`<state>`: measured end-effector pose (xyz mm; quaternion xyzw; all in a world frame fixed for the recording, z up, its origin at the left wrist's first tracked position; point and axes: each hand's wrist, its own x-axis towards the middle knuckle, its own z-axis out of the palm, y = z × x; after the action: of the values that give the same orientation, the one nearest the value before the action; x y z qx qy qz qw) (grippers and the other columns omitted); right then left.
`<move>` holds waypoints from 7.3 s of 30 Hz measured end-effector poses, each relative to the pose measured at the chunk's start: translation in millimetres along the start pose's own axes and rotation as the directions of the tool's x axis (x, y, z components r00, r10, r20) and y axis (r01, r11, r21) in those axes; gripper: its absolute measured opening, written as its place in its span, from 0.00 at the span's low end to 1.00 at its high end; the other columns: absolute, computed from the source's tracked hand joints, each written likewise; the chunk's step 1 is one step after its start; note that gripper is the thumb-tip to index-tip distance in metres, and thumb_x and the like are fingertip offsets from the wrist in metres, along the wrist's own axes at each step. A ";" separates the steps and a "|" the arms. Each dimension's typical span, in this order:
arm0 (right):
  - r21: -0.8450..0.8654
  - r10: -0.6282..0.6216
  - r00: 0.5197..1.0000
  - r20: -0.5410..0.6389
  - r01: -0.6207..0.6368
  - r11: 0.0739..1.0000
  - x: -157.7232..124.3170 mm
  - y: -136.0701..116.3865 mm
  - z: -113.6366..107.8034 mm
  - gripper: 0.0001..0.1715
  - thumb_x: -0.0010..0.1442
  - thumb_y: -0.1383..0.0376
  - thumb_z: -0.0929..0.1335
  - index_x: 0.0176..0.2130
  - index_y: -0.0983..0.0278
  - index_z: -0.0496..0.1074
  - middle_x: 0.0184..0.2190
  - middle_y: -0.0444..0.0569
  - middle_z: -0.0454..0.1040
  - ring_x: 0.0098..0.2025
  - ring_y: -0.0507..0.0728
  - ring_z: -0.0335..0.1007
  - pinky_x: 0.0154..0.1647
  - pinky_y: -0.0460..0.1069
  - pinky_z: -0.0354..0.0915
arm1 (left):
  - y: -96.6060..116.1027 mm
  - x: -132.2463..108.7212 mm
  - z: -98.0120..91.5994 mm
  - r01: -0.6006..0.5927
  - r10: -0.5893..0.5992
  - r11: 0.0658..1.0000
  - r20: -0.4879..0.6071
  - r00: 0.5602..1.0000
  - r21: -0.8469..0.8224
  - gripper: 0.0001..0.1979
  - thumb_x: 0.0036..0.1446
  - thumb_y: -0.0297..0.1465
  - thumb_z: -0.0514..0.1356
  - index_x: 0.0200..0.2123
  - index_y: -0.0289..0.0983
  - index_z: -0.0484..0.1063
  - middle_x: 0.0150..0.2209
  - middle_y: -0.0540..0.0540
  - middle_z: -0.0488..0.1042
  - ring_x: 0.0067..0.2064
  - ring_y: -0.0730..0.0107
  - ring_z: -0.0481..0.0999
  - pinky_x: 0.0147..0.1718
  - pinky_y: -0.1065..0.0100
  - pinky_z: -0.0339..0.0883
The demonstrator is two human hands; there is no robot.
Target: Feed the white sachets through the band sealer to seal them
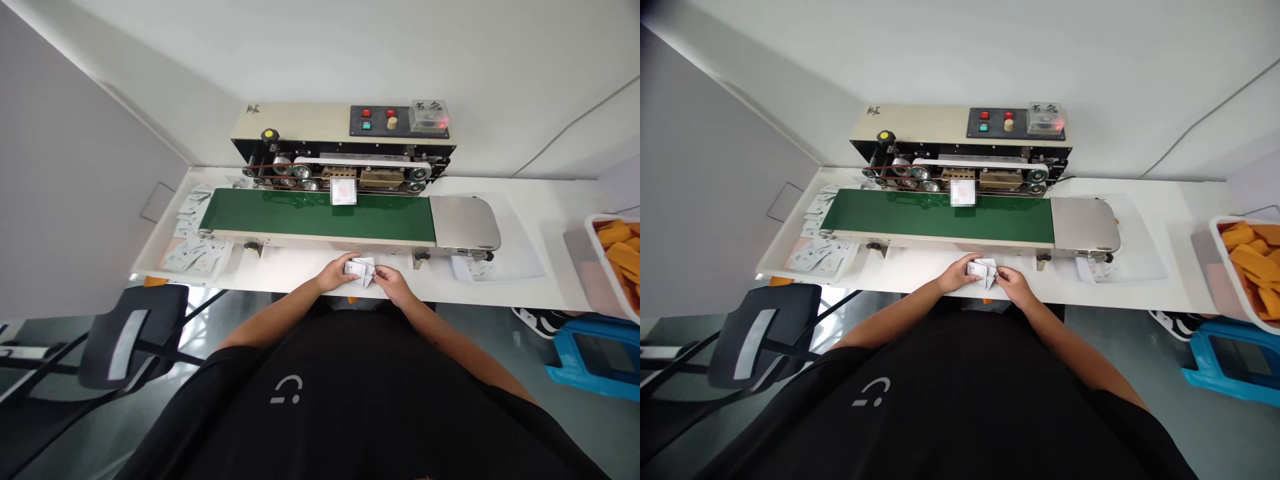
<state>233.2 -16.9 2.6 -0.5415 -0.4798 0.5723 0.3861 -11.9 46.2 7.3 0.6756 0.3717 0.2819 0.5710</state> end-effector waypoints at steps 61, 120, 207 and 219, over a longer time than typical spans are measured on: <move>-0.187 0.050 0.999 0.015 -0.046 0.981 -4.3 -8.6 0.2 0.21 0.60 0.51 0.71 0.40 0.67 0.79 0.34 0.50 0.79 0.35 0.54 0.74 0.36 0.46 0.68 | -9.3 1.3 2.1 0.053 -0.051 0.997 -0.036 0.998 0.048 0.31 0.56 0.42 0.72 0.61 0.39 0.75 0.58 0.39 0.80 0.55 0.55 0.81 0.56 0.59 0.75; -0.131 -0.304 0.704 -0.641 0.290 0.948 52.8 -179.5 -79.6 0.17 0.69 0.57 0.70 0.54 0.60 0.74 0.50 0.49 0.76 0.30 0.46 0.73 0.31 0.42 0.74 | 3.8 -0.4 -0.1 0.150 -0.150 0.989 -0.044 0.988 0.010 0.27 0.52 0.43 0.75 0.52 0.38 0.78 0.47 0.41 0.82 0.47 0.58 0.81 0.49 0.60 0.75; 0.583 0.208 0.848 -0.487 0.139 0.800 71.7 -193.5 -112.5 0.08 0.62 0.76 0.70 0.42 0.68 0.71 0.38 0.52 0.80 0.37 0.52 0.83 0.33 0.39 0.79 | -13.2 -0.3 1.5 0.137 -0.135 0.991 -0.094 0.986 0.011 0.25 0.54 0.43 0.73 0.52 0.38 0.78 0.45 0.44 0.82 0.43 0.63 0.80 0.44 0.65 0.74; 0.447 0.098 0.919 -0.382 0.091 0.890 55.9 -191.5 -66.6 0.14 0.64 0.68 0.73 0.49 0.64 0.70 0.45 0.53 0.80 0.40 0.53 0.84 0.36 0.43 0.79 | -14.7 -0.7 0.5 0.113 -0.114 0.993 -0.074 0.991 -0.020 0.25 0.55 0.44 0.72 0.52 0.38 0.78 0.45 0.43 0.81 0.43 0.63 0.79 0.44 0.65 0.73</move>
<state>277.8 91.8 177.0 -0.5403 -0.2434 0.5487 0.5897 -14.5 46.4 -7.2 0.6377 0.4283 0.2772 0.5771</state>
